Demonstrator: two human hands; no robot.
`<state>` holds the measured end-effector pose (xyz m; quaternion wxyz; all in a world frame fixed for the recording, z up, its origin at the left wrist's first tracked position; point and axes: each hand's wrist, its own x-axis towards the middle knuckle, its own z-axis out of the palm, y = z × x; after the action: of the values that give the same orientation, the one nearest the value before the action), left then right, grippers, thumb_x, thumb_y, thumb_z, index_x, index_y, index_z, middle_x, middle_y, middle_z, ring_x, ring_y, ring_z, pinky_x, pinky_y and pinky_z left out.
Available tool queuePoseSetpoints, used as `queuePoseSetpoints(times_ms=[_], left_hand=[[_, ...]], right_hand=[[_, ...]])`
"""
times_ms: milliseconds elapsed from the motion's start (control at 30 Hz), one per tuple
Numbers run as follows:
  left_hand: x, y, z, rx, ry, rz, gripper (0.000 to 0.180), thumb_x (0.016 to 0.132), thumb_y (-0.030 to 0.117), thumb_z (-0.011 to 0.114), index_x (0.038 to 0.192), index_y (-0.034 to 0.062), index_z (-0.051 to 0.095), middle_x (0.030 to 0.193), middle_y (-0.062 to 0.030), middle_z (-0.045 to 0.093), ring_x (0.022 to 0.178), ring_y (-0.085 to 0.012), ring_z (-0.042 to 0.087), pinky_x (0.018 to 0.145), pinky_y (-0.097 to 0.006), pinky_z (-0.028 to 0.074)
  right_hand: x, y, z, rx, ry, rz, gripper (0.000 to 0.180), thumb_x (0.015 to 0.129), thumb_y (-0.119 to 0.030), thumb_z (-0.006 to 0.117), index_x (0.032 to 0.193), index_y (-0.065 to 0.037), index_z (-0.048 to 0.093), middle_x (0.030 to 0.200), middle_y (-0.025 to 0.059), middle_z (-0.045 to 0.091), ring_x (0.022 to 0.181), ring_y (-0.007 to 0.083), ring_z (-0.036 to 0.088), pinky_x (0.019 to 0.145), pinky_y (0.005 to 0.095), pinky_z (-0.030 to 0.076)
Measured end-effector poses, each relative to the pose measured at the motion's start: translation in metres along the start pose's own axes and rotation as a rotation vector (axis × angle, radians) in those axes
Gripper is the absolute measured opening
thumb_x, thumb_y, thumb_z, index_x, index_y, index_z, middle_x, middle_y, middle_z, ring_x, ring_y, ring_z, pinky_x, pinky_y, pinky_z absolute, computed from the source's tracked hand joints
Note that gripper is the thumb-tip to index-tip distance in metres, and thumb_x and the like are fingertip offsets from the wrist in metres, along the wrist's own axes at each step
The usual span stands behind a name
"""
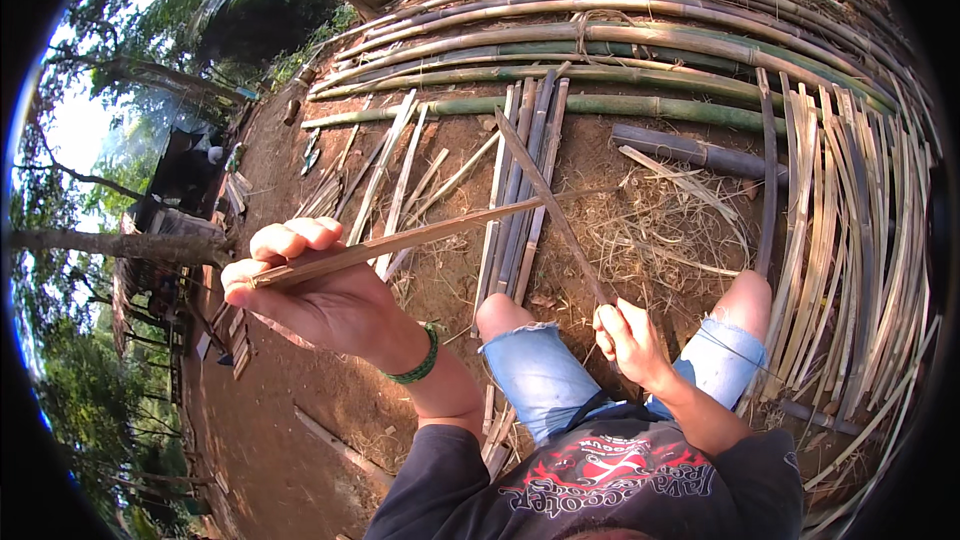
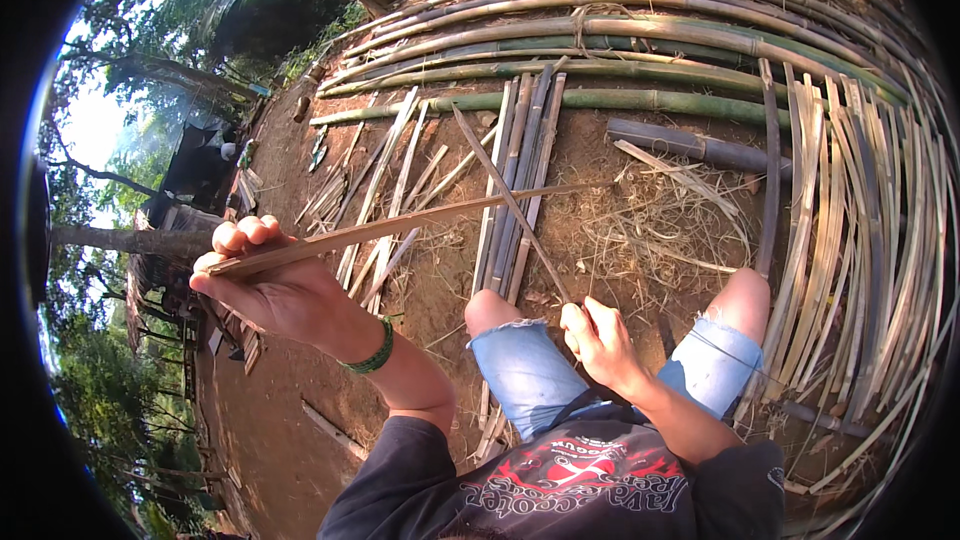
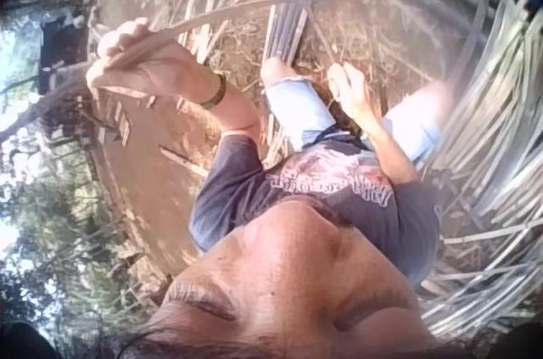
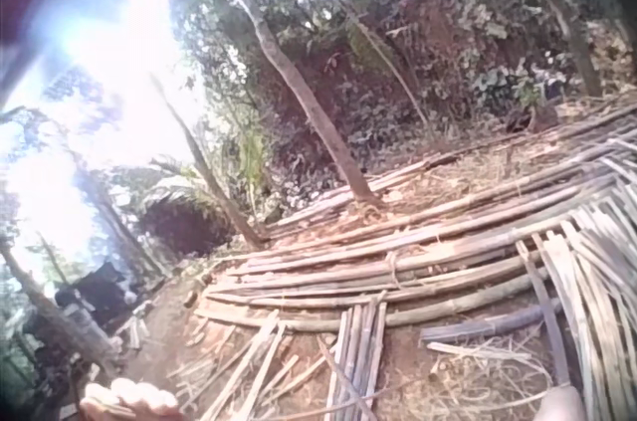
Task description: The person sits on the ground in a forest clearing and uses a machete to split long bamboo poles into thin strips. They hold the bamboo with one hand and strike it with the machete to separate the material, occasionally inspecting the split pieces.
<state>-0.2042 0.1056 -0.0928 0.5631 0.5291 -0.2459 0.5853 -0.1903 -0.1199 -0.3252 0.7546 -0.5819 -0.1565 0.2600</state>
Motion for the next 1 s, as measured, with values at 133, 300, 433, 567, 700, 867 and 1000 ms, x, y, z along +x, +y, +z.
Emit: queuePoseSetpoints(times_ms=[133, 300, 433, 567, 700, 867, 1000], left_hand=[[0.005, 0.007, 0.002, -0.216, -0.069, -0.094, 0.041, 0.101, 0.050, 0.030, 0.101, 0.0123, 0.048, 0.070, -0.0055, 0.049, 0.056, -0.0163, 0.050, 0.054, -0.028, 0.047], [-0.004, 0.015, 0.018, -0.214, -0.075, -0.055, 0.041, 0.103, 0.049, 0.026, 0.095, 0.0119, 0.042, 0.063, -0.0060, 0.046, 0.047, -0.0155, 0.044, 0.043, -0.027, 0.042], [-0.015, 0.022, 0.035, -0.106, -0.042, -0.002, 0.036, 0.102, 0.043, 0.036, 0.086, 0.0117, 0.046, 0.062, -0.0053, 0.049, 0.048, -0.0155, 0.047, 0.043, -0.027, 0.042], [-0.029, 0.033, 0.055, -0.022, 0.048, 0.013, 0.031, 0.099, 0.029, 0.040, 0.074, 0.0128, 0.034, 0.061, -0.0036, 0.042, 0.051, -0.0163, 0.045, 0.050, -0.027, 0.039], [-0.040, 0.047, 0.061, 0.021, 0.116, 0.030, 0.033, 0.094, 0.026, 0.045, 0.069, 0.0127, 0.029, 0.062, -0.0026, 0.033, 0.050, -0.0134, 0.035, 0.047, -0.024, 0.031], [-0.066, 0.052, 0.058, 0.027, 0.065, 0.108, 0.052, 0.100, 0.056, 0.020, 0.077, 0.0124, 0.034, 0.061, -0.0031, 0.042, 0.046, -0.0131, 0.043, 0.040, -0.024, 0.040], [-0.077, 0.055, 0.057, 0.093, 0.208, 0.083, 0.034, 0.099, 0.035, 0.034, 0.072, 0.0134, 0.035, 0.054, 0.0013, 0.034, 0.043, -0.0088, 0.030, 0.040, -0.021, 0.032]], right_hand=[[-0.003, -0.006, 0.009, 0.000, -0.003, -0.012, 0.040, 0.100, -0.033, 0.047, 0.081, 0.001, 0.055, 0.053, 0.0004, 0.047, 0.046, 0.0067, 0.042, 0.044, 0.0261, 0.035], [-0.011, -0.030, 0.017, -0.013, -0.047, -0.102, 0.037, 0.098, -0.030, 0.051, 0.081, 0.002, 0.059, 0.052, 0.0004, 0.049, 0.045, 0.0076, 0.046, 0.044, 0.0269, 0.037], [-0.018, -0.051, 0.013, -0.147, -0.114, -0.176, 0.035, 0.096, -0.027, 0.054, 0.079, 0.003, 0.058, 0.052, 0.0047, 0.054, 0.045, 0.0108, 0.053, 0.045, 0.0283, 0.041], [-0.030, -0.069, 0.017, -0.062, -0.096, -0.185, 0.032, 0.094, -0.025, 0.057, 0.077, 0.002, 0.055, 0.051, 0.0071, 0.054, 0.046, 0.0153, 0.057, 0.046, 0.0293, 0.043], [-0.035, -0.071, 0.018, -0.096, -0.224, -0.243, 0.030, 0.093, -0.026, 0.057, 0.085, 0.003, 0.057, 0.049, 0.0108, 0.045, 0.038, 0.0196, 0.047, 0.042, 0.0339, 0.034], [-0.034, -0.082, 0.019, -0.253, -0.397, -0.369, 0.038, 0.095, -0.035, 0.054, 0.082, 0.000, 0.056, 0.053, 0.0147, 0.047, 0.046, 0.0328, 0.051, 0.048, 0.0394, 0.038], [-0.023, -0.062, 0.012, -0.226, -0.315, -0.374, 0.039, 0.094, -0.035, 0.055, 0.074, -0.001, 0.055, 0.053, 0.0148, 0.047, 0.044, 0.0327, 0.048, 0.047, 0.0396, 0.037]])
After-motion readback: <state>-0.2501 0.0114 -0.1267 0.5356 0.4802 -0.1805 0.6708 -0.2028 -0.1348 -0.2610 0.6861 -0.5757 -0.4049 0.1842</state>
